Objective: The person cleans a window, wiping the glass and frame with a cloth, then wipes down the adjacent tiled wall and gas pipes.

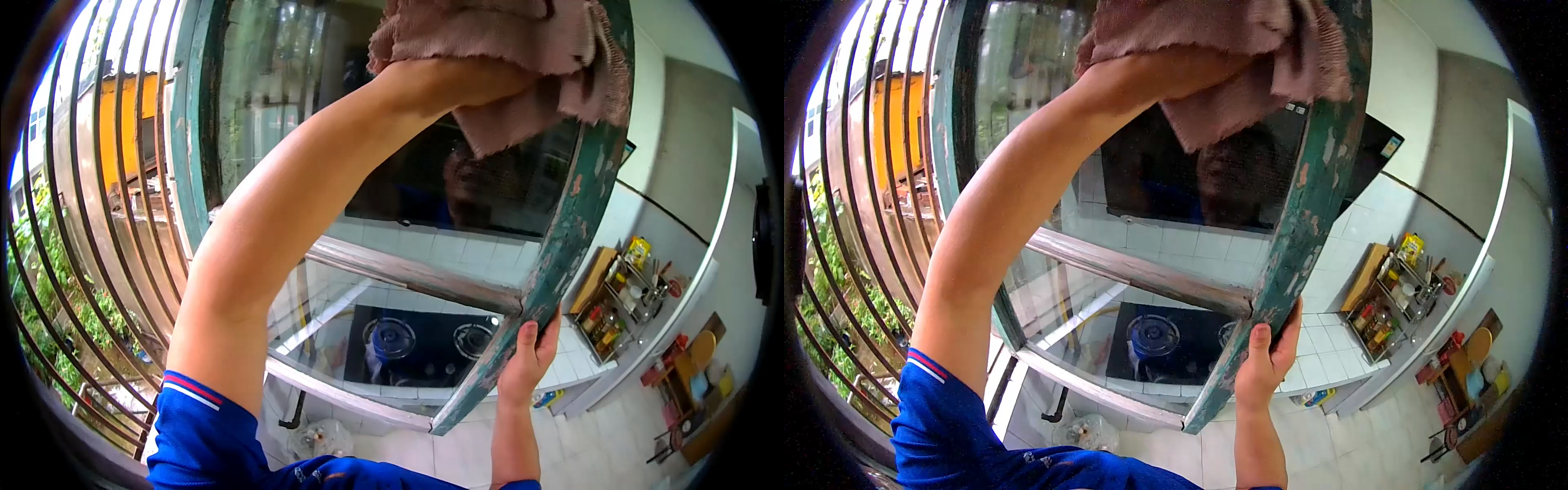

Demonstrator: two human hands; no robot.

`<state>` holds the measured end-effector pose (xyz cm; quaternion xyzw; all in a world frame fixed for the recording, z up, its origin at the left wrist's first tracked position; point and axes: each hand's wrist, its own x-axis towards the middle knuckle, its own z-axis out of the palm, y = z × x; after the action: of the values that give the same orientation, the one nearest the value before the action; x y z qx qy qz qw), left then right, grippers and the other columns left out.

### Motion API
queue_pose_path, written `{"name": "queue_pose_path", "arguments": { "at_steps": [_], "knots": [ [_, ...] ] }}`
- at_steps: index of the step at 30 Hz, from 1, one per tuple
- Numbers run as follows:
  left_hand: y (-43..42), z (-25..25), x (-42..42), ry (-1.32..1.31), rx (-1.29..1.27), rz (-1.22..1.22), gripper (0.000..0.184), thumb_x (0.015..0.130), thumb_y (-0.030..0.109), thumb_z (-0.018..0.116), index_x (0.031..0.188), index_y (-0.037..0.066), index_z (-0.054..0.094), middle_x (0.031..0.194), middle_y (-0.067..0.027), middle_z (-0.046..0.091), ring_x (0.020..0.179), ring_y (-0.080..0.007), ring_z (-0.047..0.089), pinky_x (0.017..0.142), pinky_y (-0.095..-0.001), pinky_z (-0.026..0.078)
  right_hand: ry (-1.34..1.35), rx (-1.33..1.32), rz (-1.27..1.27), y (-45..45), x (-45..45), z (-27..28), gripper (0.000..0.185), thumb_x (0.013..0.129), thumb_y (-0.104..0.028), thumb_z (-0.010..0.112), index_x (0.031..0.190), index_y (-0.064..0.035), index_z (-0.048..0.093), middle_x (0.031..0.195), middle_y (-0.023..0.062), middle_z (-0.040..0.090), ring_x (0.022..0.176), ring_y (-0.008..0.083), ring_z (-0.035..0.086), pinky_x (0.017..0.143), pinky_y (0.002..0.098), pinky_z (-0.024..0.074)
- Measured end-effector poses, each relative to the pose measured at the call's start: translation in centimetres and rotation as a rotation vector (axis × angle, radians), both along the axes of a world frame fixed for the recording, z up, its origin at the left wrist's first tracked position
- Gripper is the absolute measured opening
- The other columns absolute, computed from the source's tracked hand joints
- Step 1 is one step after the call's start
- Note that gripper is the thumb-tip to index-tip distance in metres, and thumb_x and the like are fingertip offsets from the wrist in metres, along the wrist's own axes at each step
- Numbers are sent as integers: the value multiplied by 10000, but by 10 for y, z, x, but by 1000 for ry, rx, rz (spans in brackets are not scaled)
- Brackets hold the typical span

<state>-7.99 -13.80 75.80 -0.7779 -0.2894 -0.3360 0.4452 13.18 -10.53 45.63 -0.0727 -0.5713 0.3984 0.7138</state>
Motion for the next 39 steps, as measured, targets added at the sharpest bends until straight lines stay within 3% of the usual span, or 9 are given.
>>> {"name": "queue_pose_path", "arguments": {
  "at_steps": [2, 7, 12, 17, 25, 28, 31, 37, 39],
  "knots": [
    [-10, -10, 1, 14, 32, -22, 522, 932, 290, 507, 1401, 73, 432, 1375, -129, 490, 1293, -218, 456, 1112, -349, 306, 0, 17, 52, 2, 1, 0, 725, 951, -315, 635, 1460, 67, 287, 1386, 99, 449, 1215, 173, 441, 1061, 294, 317],
    [-46, -89, -10, 119, 94, 359, 553, 872, 368, 577, 1352, 102, 499, 1370, -112, 507, 1267, -233, 476, 1100, -375, 331, 18, 20, -6, 4, -1, -1, 666, 958, -321, 621, 1433, 57, 347, 1331, 96, 494, 1178, 167, 469, 1043, 295, 334],
    [-28, -41, -14, -24, 96, 655, 579, 839, 382, 631, 1337, 104, 530, 1413, -101, 482, 1314, -252, 442, 1138, -389, 310, -20, 50, -45, -2, -2, 6, 675, 968, -350, 597, 1433, 69, 344, 1359, 110, 478, 1200, 185, 459, 1060, 301, 317],
    [-5, -13, -11, -17, 195, 480, 564, 849, 353, 620, 1341, 94, 526, 1413, -105, 482, 1320, -254, 435, 1147, -386, 303, -33, 64, -49, 0, -1, 4, 687, 961, -358, 607, 1435, 65, 344, 1358, 105, 478, 1207, 181, 453, 1060, 299, 317],
    [-32, -123, -43, 166, 124, 379, 525, 882, 289, 576, 1355, 72, 504, 1396, -117, 492, 1315, -250, 433, 1150, -374, 297, -51, -5, -118, 8, 1, -4, 622, 978, -258, 558, 1448, 70, 316, 1417, 141, 435, 1255, 214, 435, 1082, 322, 303],
    [-44, -119, -64, 181, -134, 253, 458, 907, 186, 526, 1347, 63, 495, 1362, -144, 506, 1303, -276, 433, 1160, -360, 272, -21, 14, -64, 5, -1, -1, 649, 978, -311, 570, 1442, 68, 321, 1373, 127, 454, 1212, 211, 452, 1067, 325, 313],
    [-47, -78, -86, 102, -313, 1016, 378, 883, 195, 519, 1235, 67, 568, 1151, -103, 646, 1134, -266, 586, 1058, -395, 406, -29, 19, -24, 10, 2, -4, 643, 983, -323, 570, 1439, 61, 329, 1381, 116, 451, 1221, 203, 448, 1069, 321, 310],
    [-81, -46, -206, -26, 389, 946, 424, 995, 266, 462, 1418, 238, 464, 1408, -51, 495, 1320, -194, 435, 1117, -333, 347, -29, -13, -95, 8, 0, -2, 616, 981, -336, 579, 1435, 19, 362, 1366, 106, 476, 1203, 207, 457, 1043, 329, 330],
    [-106, -74, -193, 40, 304, 1154, 429, 1009, 257, 434, 1438, 236, 433, 1458, -44, 444, 1320, -243, 428, 1114, -385, 344, -25, -16, -60, 10, 2, -5, 639, 977, -353, 582, 1439, 25, 352, 1386, 114, 462, 1223, 218, 451, 1054, 334, 323]
  ]
}}
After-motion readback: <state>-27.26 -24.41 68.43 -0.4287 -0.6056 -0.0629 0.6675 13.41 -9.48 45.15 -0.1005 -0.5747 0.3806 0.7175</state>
